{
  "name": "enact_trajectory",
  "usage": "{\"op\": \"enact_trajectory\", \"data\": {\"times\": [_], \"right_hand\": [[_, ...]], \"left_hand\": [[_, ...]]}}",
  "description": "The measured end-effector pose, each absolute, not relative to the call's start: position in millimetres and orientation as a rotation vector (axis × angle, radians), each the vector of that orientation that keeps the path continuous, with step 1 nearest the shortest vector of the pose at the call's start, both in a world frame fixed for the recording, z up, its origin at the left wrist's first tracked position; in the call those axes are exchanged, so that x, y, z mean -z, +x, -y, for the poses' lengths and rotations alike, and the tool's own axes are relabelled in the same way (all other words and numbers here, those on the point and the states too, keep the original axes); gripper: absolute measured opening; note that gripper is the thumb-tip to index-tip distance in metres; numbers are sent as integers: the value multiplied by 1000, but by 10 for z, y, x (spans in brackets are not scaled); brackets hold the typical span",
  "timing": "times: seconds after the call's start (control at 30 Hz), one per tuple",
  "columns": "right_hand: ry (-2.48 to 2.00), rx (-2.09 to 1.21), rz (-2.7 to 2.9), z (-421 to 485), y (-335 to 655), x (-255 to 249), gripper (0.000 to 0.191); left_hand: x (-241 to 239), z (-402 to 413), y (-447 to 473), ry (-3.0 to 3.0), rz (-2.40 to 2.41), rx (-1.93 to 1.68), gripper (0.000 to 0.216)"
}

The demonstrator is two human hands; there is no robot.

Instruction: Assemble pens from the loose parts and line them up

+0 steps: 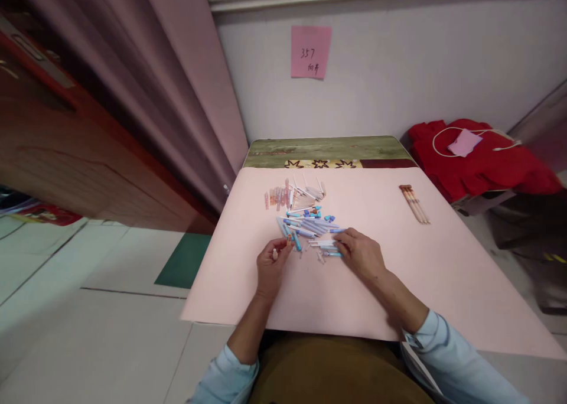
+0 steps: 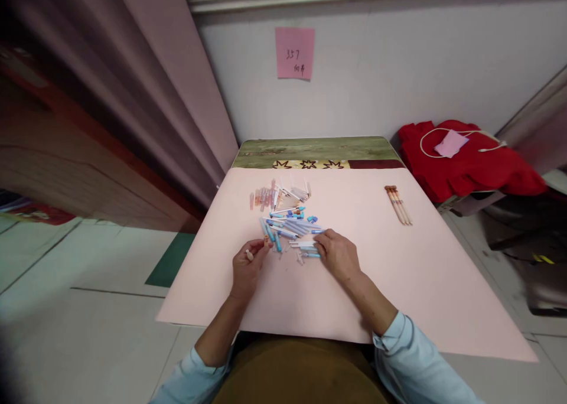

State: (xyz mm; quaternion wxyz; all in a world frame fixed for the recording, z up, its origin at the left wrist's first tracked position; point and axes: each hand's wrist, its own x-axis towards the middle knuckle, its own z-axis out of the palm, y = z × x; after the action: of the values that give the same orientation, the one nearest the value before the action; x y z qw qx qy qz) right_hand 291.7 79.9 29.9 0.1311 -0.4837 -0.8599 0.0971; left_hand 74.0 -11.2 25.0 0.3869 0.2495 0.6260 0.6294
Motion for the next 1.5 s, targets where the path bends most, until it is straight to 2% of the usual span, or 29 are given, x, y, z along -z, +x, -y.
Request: {"op": "enact_trajectory", "data": {"times": [0.27,0.53,0.67,0.77,0.9,1.0,1.3,1.5], "right_hand": [[-1485,-263,2607,-858,2819,-375,27],[-1383,-299,2739,-1043,2795,-357,17],[-1333,-352,2637,-1008,2828,-379,17],[-1258,-609,2330,-905,2810,-416,17],[-1071,-1161,1807,-726,2668,-418,31],[-954,-1309,1598,-627,2569,-361,33],[-1183,-887,1383,-809,2881,-52,30],[-1226,-706,1512,-796,2957,-36,27]], "left_hand": [[-235,91,705,649,-1570,-1597,33],[-353,-88,728,516,-1439,-1585,40],[-438,-137,780,537,-1341,-1550,41],[-495,-137,863,534,-1282,-1496,42],[-541,-102,1055,532,-1219,-1448,41],[-545,-64,1189,531,-1208,-1436,41],[-359,-54,975,556,-1381,-1673,41],[-219,-87,950,580,-1339,-1667,37]]}}
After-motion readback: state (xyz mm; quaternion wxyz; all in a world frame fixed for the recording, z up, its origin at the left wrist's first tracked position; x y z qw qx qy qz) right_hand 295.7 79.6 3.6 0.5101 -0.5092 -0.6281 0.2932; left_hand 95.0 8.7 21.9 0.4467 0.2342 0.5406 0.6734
